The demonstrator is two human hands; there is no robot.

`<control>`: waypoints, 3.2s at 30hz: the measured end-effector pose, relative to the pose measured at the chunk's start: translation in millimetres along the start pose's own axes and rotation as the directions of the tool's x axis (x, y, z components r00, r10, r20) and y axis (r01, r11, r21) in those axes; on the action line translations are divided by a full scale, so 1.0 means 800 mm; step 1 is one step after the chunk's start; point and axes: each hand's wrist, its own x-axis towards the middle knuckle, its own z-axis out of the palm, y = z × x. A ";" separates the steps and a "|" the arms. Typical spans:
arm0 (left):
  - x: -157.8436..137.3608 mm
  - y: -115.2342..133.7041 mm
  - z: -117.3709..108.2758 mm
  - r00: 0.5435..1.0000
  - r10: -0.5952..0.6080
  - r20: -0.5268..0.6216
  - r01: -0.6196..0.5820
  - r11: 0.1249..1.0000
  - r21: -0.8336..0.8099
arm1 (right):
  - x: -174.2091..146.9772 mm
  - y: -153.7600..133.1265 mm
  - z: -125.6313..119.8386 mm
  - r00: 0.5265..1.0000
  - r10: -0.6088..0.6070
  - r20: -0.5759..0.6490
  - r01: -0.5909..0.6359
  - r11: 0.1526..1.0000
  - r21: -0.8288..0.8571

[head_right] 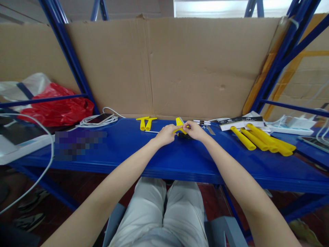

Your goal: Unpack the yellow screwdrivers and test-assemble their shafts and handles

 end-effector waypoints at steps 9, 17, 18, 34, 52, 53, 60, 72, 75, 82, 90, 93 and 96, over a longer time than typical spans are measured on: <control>-0.001 0.004 -0.002 0.999 -0.035 -0.020 0.034 0.999 -0.029 | 0.002 -0.008 0.019 0.975 0.187 -0.124 -0.167 0.973 0.158; 0.000 0.005 -0.001 0.998 -0.044 -0.043 0.041 0.996 -0.078 | -0.004 -0.027 0.019 0.924 0.377 -0.056 -0.304 0.818 0.488; 0.000 0.004 -0.002 0.998 -0.046 -0.046 0.042 0.996 -0.082 | -0.005 -0.028 0.018 0.923 0.383 -0.050 -0.308 0.809 0.501; -0.002 -0.007 0.001 0.997 0.051 0.065 -0.049 0.998 -0.038 | 0.001 -0.013 -0.001 0.941 0.336 -0.038 -0.267 0.808 0.526; 0.012 -0.004 0.002 0.883 -0.344 0.321 0.427 0.299 -0.854 | -0.002 0.086 -0.070 0.904 0.335 -0.266 -0.413 0.520 -0.747; 0.011 -0.004 -0.001 0.871 -0.357 0.337 0.439 0.257 -0.861 | -0.002 0.087 -0.070 0.910 0.330 -0.251 -0.397 0.520 -0.757; 0.011 -0.001 -0.016 0.856 -0.333 0.395 0.450 0.108 -0.886 | 0.000 0.107 -0.071 0.939 0.273 -0.209 -0.328 0.525 -0.786; 0.009 0.005 -0.020 0.872 -0.277 0.404 0.440 0.082 -0.894 | -0.002 0.088 -0.064 0.936 0.291 -0.198 -0.324 0.496 -0.806; 0.008 0.006 -0.022 0.872 -0.257 0.416 0.445 0.064 -0.893 | 0.000 0.086 -0.063 0.945 0.272 -0.183 -0.296 0.466 -0.834; 0.009 0.003 -0.020 0.887 -0.167 0.431 0.441 0.032 -0.897 | 0.002 0.087 -0.059 0.963 0.247 -0.111 -0.214 0.445 -0.870; 0.009 -0.003 -0.015 0.903 -0.018 0.429 0.429 0.001 -0.903 | 0.014 0.063 -0.052 0.974 0.074 -0.215 -0.199 0.733 -0.650; 0.008 -0.003 -0.016 0.903 0.012 0.429 0.429 -0.001 -0.904 | 0.017 0.048 -0.044 0.961 -0.097 -0.260 -0.044 0.871 -0.489; 0.008 -0.003 -0.015 0.903 0.042 0.429 0.429 0.009 -0.903 | 0.016 0.034 -0.030 0.942 -0.200 -0.268 0.098 0.932 -0.350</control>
